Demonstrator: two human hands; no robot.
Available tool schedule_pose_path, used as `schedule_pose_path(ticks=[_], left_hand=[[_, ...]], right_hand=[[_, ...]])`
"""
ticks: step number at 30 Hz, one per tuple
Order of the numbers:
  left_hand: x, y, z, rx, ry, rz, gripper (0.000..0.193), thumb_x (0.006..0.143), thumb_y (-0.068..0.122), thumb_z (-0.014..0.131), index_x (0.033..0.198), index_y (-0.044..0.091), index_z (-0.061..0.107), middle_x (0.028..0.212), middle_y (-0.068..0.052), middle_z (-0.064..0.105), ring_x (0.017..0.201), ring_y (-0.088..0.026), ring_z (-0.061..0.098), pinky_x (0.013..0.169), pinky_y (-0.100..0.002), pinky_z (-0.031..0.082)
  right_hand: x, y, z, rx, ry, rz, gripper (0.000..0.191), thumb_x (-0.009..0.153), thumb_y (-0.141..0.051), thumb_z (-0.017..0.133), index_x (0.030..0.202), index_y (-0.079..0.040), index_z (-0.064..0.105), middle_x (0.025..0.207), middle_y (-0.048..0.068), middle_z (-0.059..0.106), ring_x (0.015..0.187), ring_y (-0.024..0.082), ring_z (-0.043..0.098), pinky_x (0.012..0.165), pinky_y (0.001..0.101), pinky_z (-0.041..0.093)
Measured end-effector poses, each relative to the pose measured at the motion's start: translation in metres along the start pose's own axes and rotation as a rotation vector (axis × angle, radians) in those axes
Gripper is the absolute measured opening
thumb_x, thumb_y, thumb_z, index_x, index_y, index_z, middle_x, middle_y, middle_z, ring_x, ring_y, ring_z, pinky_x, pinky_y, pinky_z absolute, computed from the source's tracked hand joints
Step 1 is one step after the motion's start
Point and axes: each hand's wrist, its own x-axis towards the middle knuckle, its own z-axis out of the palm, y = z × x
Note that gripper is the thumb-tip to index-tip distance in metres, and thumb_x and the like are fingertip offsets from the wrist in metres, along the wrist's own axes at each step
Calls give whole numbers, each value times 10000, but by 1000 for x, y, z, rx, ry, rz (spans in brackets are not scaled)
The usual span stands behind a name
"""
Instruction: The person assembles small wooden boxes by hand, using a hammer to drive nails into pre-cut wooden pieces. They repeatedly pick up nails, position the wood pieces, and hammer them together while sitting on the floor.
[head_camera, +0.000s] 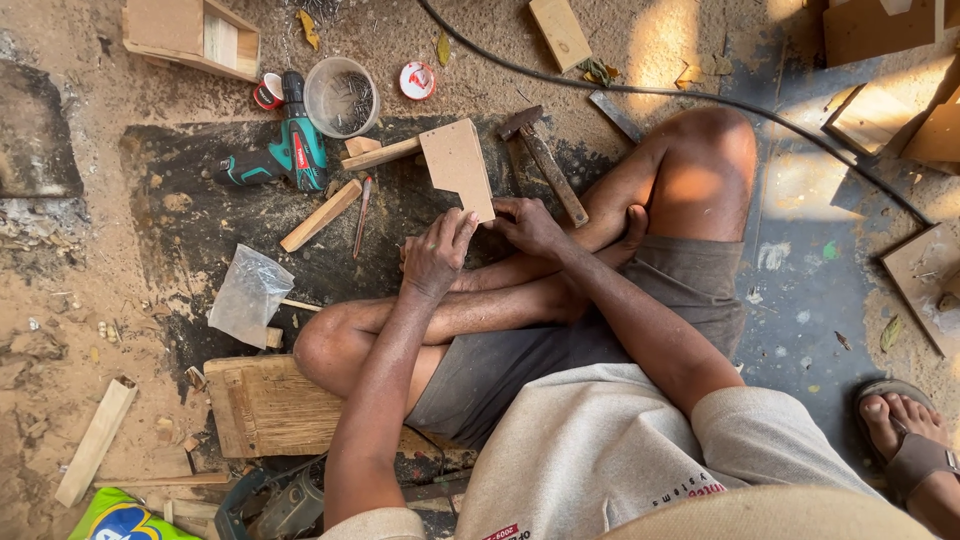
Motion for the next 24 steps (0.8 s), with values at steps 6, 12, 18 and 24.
schedule_pose_path(ticks=[6, 12, 18, 24], left_hand=[[-2, 1, 2, 3, -5, -13, 497, 954, 18, 677, 1434, 125, 604, 1294, -174, 627, 1068, -283, 747, 779, -289, 670], [-8, -3, 13, 20, -20, -18, 476, 962, 21, 675, 1421, 130, 611, 1311, -196, 637, 1083, -305, 742, 792, -303, 666], [-9, -3, 15, -26, 8, -43, 451, 959, 20, 674, 1386, 164, 649, 1292, -182, 665, 1088, -296, 743, 817, -313, 666], [-4, -3, 9, -120, 56, -82, 306, 985, 32, 673, 1269, 134, 724, 1250, -177, 704, 1064, -281, 754, 802, -304, 665]], right_hand=[[-2, 9, -12, 97, -163, -54, 519, 1031, -277, 542, 1503, -59, 541, 1369, 183, 677, 1212, 321, 680, 1071, 434, 524], [-3, 2, -7, 67, -144, 53, 637, 1070, -531, 388, 1459, -55, 554, 1350, 181, 682, 1285, 307, 632, 1084, 428, 509], [-4, -3, -7, 46, -126, 6, 634, 1071, -532, 369, 1417, -51, 593, 1281, 186, 708, 1240, 306, 661, 1046, 427, 537], [-4, 2, -4, 39, -107, -9, 611, 1080, -517, 382, 1375, -40, 624, 1204, 186, 734, 1171, 298, 697, 997, 422, 561]])
